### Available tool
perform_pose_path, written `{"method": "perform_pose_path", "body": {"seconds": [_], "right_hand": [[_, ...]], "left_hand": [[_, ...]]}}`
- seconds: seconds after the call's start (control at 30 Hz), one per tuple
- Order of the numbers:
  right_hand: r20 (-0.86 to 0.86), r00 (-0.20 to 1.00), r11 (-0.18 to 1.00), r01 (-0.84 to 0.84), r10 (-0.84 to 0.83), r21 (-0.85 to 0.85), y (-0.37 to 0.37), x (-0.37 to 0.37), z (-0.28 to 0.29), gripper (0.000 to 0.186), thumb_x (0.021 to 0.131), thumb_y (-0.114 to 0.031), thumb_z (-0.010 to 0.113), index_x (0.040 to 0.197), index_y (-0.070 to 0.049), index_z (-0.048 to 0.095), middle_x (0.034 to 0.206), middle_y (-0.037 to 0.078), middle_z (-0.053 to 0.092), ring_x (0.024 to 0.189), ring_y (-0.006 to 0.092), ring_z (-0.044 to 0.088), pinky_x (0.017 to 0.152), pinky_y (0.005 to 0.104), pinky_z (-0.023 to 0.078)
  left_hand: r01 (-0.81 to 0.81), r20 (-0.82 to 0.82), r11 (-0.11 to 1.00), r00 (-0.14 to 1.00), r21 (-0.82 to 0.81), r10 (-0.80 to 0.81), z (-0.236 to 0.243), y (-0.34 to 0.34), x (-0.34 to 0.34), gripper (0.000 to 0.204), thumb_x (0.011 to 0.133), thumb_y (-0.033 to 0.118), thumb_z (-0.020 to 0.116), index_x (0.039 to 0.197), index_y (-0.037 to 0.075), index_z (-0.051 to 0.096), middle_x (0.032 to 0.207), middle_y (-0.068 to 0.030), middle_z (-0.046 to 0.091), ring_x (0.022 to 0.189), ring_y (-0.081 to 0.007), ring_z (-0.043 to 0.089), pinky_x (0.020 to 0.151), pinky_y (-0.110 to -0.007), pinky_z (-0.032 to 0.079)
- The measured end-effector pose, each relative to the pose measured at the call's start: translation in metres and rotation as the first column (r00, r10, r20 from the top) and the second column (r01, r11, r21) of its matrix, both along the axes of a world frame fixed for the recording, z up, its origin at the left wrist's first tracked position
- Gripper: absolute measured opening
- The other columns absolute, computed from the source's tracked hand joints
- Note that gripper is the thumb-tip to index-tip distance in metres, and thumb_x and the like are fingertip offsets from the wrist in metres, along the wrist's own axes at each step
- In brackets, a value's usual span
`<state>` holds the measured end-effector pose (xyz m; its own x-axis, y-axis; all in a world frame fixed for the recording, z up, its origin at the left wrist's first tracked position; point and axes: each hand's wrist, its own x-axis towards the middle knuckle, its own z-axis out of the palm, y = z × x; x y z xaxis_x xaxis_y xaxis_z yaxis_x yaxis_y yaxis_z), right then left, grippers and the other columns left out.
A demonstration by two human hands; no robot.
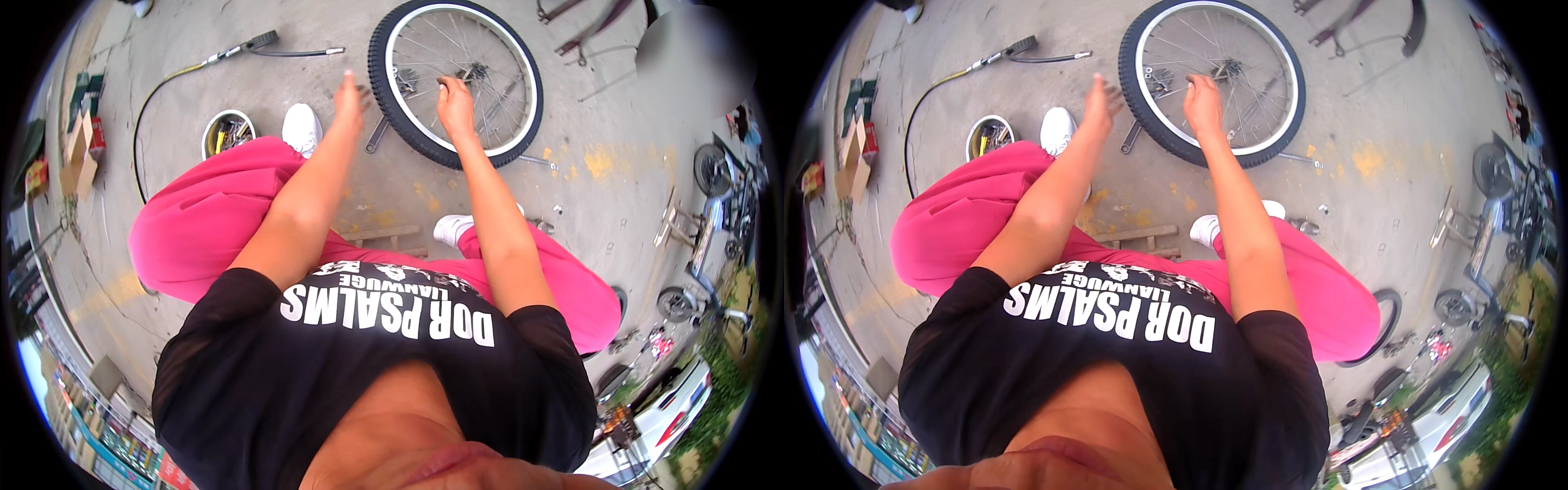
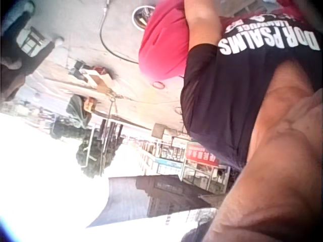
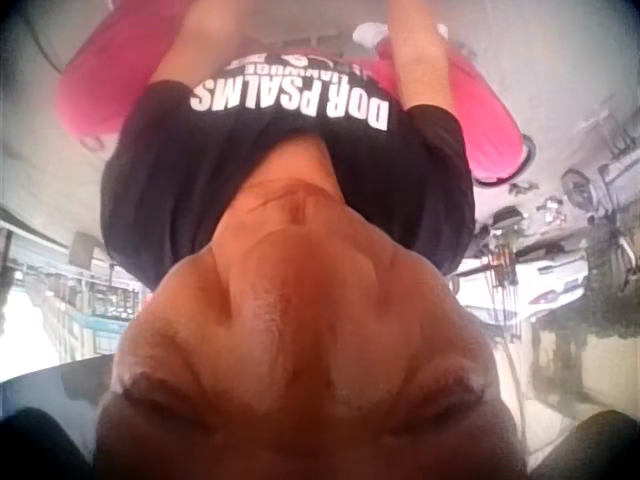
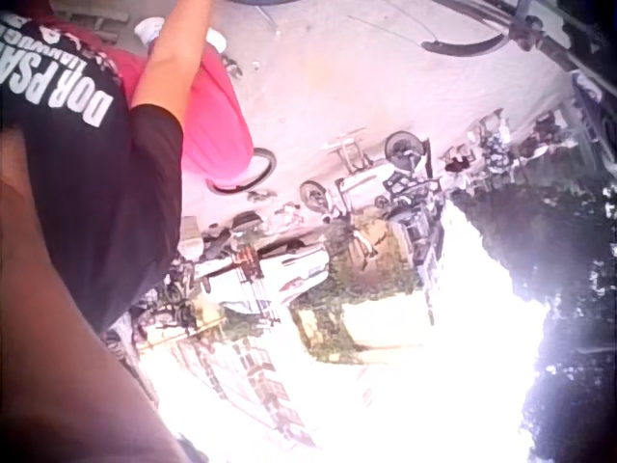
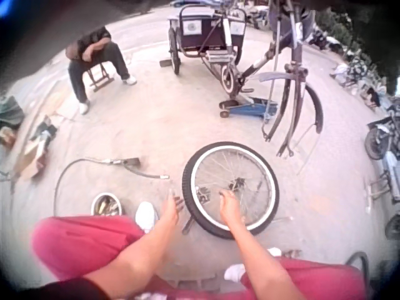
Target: The person removes a bicycle tire from the rim, inspects the inner tube, and reassembles the tire onto the rim. They then use a pump to inflate the tire and secure it to the bicycle frame.
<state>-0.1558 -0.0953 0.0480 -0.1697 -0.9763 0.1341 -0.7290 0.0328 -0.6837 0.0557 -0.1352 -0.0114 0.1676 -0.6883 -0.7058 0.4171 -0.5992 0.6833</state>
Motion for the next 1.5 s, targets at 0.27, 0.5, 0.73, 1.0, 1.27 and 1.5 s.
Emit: {"method": "perform_pose_path", "body": {"seconds": [0.27,0.5,0.73,1.0,1.27,1.5], "right_hand": [[-0.004,0.905,0.904,0.425,-0.426,0.041,0.058,-0.007,-0.018,0.020,0.080,-0.007,0.053,0.096,-0.004,0.066,0.095,0.019,0.060,0.091,0.0349,0.058,0.083,0.0406,0.046],[0.119,0.865,0.872,0.475,-0.488,0.120,0.060,0.011,-0.008,0.024,0.076,-0.007,0.055,0.099,-0.004,0.064,0.107,0.021,0.055,0.096,0.0362,0.057,0.086,0.0413,0.046],[0.206,0.714,0.743,0.650,-0.669,0.159,0.060,-0.032,-0.006,0.024,0.076,-0.009,0.056,0.098,-0.003,0.063,0.099,0.021,0.059,0.093,0.0379,0.058,0.082,0.0434,0.048],[0.346,0.290,0.322,0.946,-0.892,0.037,0.084,-0.102,-0.016,0.013,0.073,-0.006,0.055,0.082,-0.004,0.064,0.088,0.019,0.061,0.086,0.0369,0.060,0.079,0.0440,0.047],[0.221,0.177,0.234,0.936,-0.959,0.263,0.146,-0.214,-0.120,0.023,0.074,-0.007,0.053,0.089,0.001,0.068,0.088,0.023,0.066,0.083,0.0368,0.064,0.075,0.0437,0.050],[0.769,-0.025,0.597,0.615,-0.639,0.515,0.101,-0.228,-0.133,0.024,0.082,-0.011,0.057,0.102,0.000,0.065,0.086,0.018,0.067,0.069,0.0230,0.065,0.064,0.0354,0.051]], "left_hand": [[-0.025,0.747,0.985,0.649,-0.169,0.144,0.032,-0.045,0.036,0.042,0.072,0.004,0.057,0.111,-0.005,0.045,0.110,-0.0224,0.048,0.100,-0.0350,0.053,0.089,-0.043,0.042],[0.288,0.967,0.958,0.248,-0.011,-0.064,0.089,-0.137,0.114,0.061,0.072,0.023,0.062,0.121,-0.005,0.040,0.123,-0.0274,0.040,0.109,-0.0355,0.048,0.096,-0.044,0.039],[0.380,0.969,0.908,0.227,-0.180,0.097,0.253,-0.251,0.221,0.082,0.061,0.037,0.079,0.125,-0.002,0.045,0.124,-0.0185,0.052,0.108,-0.0284,0.055,0.092,-0.037,0.046],[0.613,0.976,0.774,-0.022,-0.158,0.216,0.368,-0.298,0.202,0.058,0.067,0.022,0.073,0.115,-0.005,0.056,0.098,-0.0131,0.065,0.092,-0.0202,0.061,0.077,-0.030,0.051],[0.995,0.584,-0.101,-0.073,-0.016,-0.808,0.297,-0.169,-0.003,0.049,0.090,0.037,0.055,0.128,0.006,0.049,0.111,-0.0095,0.060,0.108,-0.0198,0.055,0.094,-0.034,0.041],[0.977,0.021,-0.133,-0.139,0.164,-0.990,0.156,-0.095,0.011,0.042,0.094,0.035,0.050,0.106,-0.004,0.059,0.103,-0.0151,0.064,0.096,-0.0239,0.062,0.087,-0.035,0.049]]}}
